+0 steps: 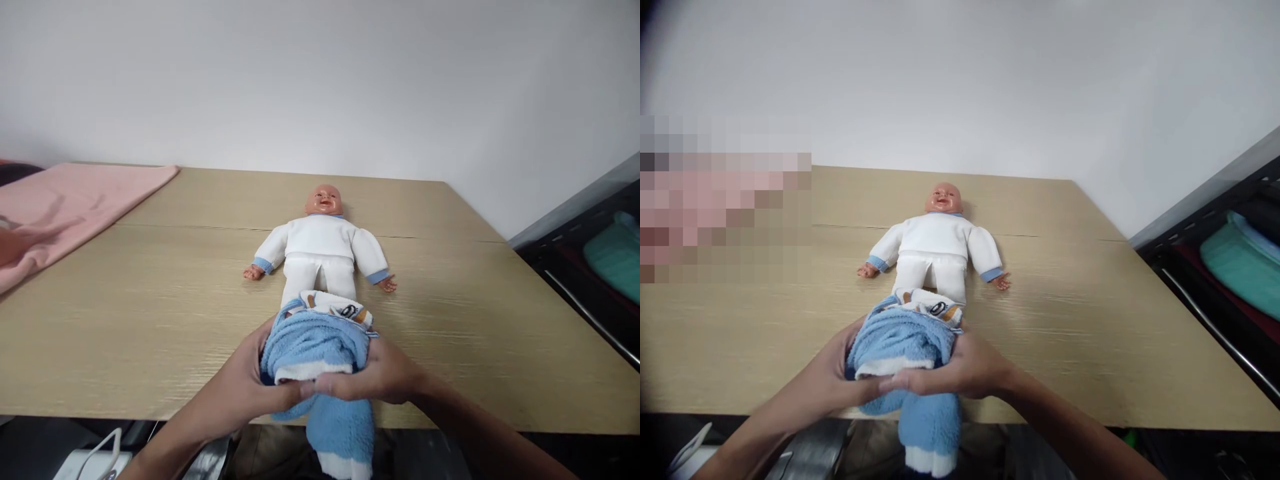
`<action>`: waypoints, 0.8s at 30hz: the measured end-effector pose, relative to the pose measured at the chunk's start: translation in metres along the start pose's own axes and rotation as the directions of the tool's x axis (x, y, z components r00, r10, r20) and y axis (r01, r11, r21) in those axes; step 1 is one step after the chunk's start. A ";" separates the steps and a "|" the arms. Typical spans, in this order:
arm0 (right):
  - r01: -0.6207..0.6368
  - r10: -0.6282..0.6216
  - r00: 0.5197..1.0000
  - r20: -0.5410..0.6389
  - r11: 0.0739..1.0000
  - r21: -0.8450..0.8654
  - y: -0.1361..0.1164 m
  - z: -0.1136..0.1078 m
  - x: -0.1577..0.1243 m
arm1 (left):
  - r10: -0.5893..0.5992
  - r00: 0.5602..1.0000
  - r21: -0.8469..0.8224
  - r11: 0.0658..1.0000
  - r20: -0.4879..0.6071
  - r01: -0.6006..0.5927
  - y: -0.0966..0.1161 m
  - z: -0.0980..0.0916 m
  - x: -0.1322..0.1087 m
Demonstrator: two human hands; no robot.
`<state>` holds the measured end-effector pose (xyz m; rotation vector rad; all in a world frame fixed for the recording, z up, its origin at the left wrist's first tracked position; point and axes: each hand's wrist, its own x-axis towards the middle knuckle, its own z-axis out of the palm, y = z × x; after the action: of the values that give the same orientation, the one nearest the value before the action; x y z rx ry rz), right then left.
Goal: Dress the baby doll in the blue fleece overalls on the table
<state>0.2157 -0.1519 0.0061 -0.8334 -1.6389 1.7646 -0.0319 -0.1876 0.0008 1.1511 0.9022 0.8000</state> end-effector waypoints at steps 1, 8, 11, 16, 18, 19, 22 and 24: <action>-0.009 0.009 0.999 -0.040 1.000 0.006 0.000 0.006 0.002 | 0.003 0.995 0.071 0.997 -0.099 0.004 -0.002 0.003 -0.003; 0.095 -0.174 0.961 -0.216 0.938 -0.333 -0.001 0.031 0.012 | 0.109 0.921 0.454 0.887 -0.375 0.080 -0.025 0.004 -0.009; -0.035 -0.075 0.977 -0.198 0.866 -0.498 -0.001 0.030 0.010 | 0.077 0.925 0.575 0.801 -0.372 0.165 -0.032 0.000 -0.011; -0.175 0.069 0.982 -0.177 0.696 -0.696 -0.005 0.032 0.008 | 0.006 0.941 0.646 0.729 -0.338 0.228 -0.040 0.000 -0.015; -0.210 0.094 0.977 -0.194 0.619 -0.757 -0.005 0.035 0.007 | 0.004 0.943 0.666 0.709 -0.334 0.232 -0.041 0.001 -0.014; -0.211 0.084 0.976 -0.199 0.577 -0.789 -0.004 0.037 0.007 | 0.009 0.943 0.682 0.693 -0.334 0.235 -0.042 0.002 -0.013; -0.152 -0.025 0.984 -0.179 0.420 -0.895 0.003 0.041 0.007 | 0.025 0.941 0.736 0.630 -0.337 0.247 -0.041 0.002 -0.010; -0.101 -0.104 0.985 -0.140 0.318 -0.943 0.008 0.041 0.007 | 0.028 0.945 0.762 0.601 -0.325 0.244 -0.041 0.001 -0.008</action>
<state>0.1799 -0.1731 0.0001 -1.4143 -2.5245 0.4339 -0.0313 -0.2043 -0.0380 1.7533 1.6894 0.4536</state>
